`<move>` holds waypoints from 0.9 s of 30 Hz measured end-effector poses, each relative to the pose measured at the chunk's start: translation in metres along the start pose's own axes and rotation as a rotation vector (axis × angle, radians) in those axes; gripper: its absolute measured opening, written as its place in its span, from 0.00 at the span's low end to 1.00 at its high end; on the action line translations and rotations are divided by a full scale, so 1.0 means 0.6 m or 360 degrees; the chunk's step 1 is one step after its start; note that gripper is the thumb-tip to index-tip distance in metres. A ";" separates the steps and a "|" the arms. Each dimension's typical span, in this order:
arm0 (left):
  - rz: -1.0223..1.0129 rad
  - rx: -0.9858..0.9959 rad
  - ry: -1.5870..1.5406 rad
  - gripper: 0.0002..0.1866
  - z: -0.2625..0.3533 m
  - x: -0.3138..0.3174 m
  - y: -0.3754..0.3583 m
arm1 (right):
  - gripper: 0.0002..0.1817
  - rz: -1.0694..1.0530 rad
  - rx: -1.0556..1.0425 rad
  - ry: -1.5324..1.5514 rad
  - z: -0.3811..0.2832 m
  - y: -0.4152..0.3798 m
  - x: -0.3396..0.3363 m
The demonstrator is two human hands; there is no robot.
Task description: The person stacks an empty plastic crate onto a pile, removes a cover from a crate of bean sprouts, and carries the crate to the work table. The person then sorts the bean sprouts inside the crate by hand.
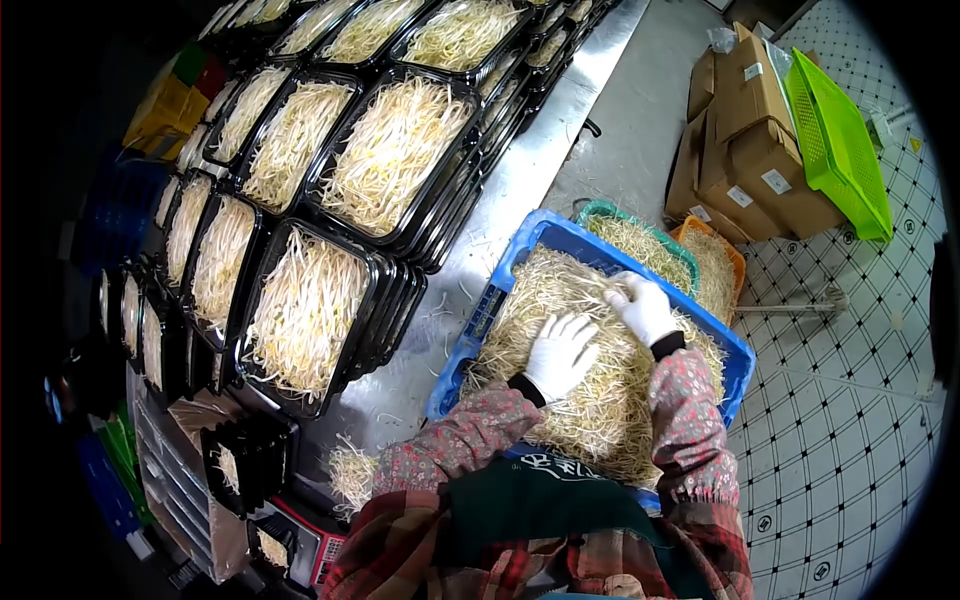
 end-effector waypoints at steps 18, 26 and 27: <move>0.0044 -0.0393 0.0413 0.21 -0.127 0.040 0.032 | 0.27 -0.0397 -0.0162 -0.0506 0.001 0.115 0.134; -0.0099 -0.0366 0.0403 0.26 -0.137 0.075 0.015 | 0.16 0.0303 -0.0237 0.0935 0.086 -0.062 -0.067; -0.0064 -0.0354 0.0403 0.27 -0.135 0.073 0.016 | 0.16 0.0484 -0.0221 0.0913 0.115 -0.111 -0.114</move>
Point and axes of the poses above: each hand's wrist, its own y-axis towards the middle knuckle, its own x-axis out of the palm, z = x × y, the point moved 9 cm from there along y, towards the middle knuckle, and after that the axes turned 9 degrees about -z, right-handed, at the moved point
